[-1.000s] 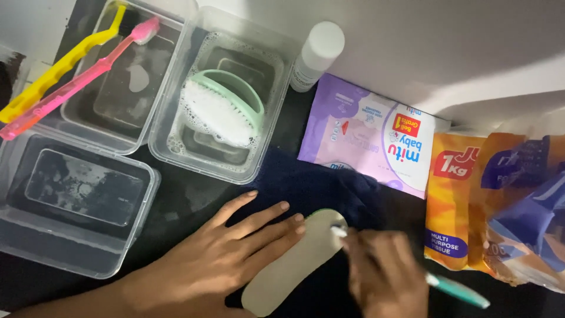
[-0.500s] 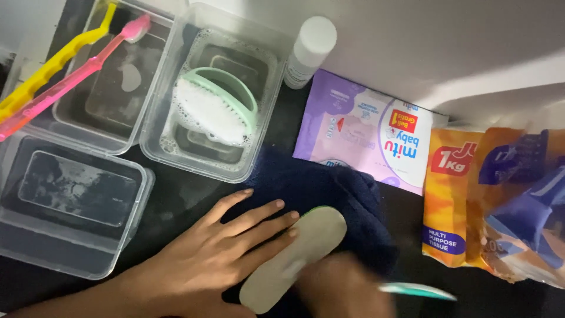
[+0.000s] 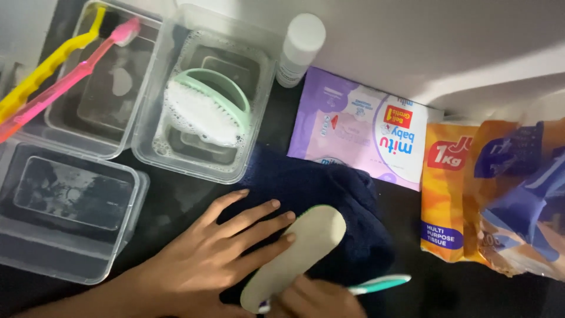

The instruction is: The person is cleaning a shoe insole by scrubbing it with a toothbrush and soapy water.

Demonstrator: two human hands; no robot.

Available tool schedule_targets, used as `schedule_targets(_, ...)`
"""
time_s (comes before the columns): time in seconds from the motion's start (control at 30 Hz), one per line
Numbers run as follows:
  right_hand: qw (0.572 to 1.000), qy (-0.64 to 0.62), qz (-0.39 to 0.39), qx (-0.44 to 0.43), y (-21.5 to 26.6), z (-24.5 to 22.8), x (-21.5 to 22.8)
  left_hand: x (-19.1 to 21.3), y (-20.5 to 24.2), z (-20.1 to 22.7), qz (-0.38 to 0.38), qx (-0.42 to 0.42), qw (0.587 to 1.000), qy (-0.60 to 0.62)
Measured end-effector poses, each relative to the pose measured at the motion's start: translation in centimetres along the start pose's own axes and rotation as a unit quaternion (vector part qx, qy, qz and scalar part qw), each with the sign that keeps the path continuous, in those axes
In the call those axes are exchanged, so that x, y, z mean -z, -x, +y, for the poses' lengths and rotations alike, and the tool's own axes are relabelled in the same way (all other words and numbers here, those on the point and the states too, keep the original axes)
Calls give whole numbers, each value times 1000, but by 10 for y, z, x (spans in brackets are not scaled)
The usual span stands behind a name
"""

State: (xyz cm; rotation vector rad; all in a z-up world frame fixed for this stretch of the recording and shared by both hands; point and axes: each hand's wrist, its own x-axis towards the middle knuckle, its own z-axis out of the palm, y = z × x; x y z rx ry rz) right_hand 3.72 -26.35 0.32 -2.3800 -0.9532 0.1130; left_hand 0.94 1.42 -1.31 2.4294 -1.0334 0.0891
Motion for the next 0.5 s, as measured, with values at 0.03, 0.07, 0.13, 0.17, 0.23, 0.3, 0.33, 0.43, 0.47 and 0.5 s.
schedule_targets(0.03, 1000, 11, 2, -1, 2, 0, 0, -1, 0, -1, -5, 1, 1000, 1)
schedule_targets(0.07, 1000, 22, 2, 1, 3, 0, -1, -1, 1, -1, -9, 4, 1000, 0)
schedule_targets(0.13, 999, 33, 1, 4, 3, -2, -2, -3, 1, -1, -14, 4, 1000, -1)
schedule_targets(0.17, 999, 42, 2, 8, 2, -3, -3, -3, 2, -1, -19, 5, 1000, -4)
schedule_targets(0.23, 998, 53, 3, 14, 1, -4, -5, -3, 3, -1, -21, 4, 1000, -12)
schedule_targets(0.3, 998, 63, 6, 16, 1, -9, -13, -2, 2, -1, -25, 0, 1000, -19)
schedule_targets(0.33, 990, 58, -44, 121, 3, -13, -20, -1, 1, 0, -27, 1, 999, -17)
schedule_targets(0.43, 977, 59, -65, 192, -8, -10, -9, -2, 0, 0, -23, 1, 1000, -13)
schedule_targets(0.47, 983, 65, -36, 165, -14, -7, -1, -2, 1, 0, -17, 5, 1000, -13)
schedule_targets(0.5, 983, 65, -37, 167, -21, -4, 8, -3, 1, 1, -16, 7, 1000, -13)
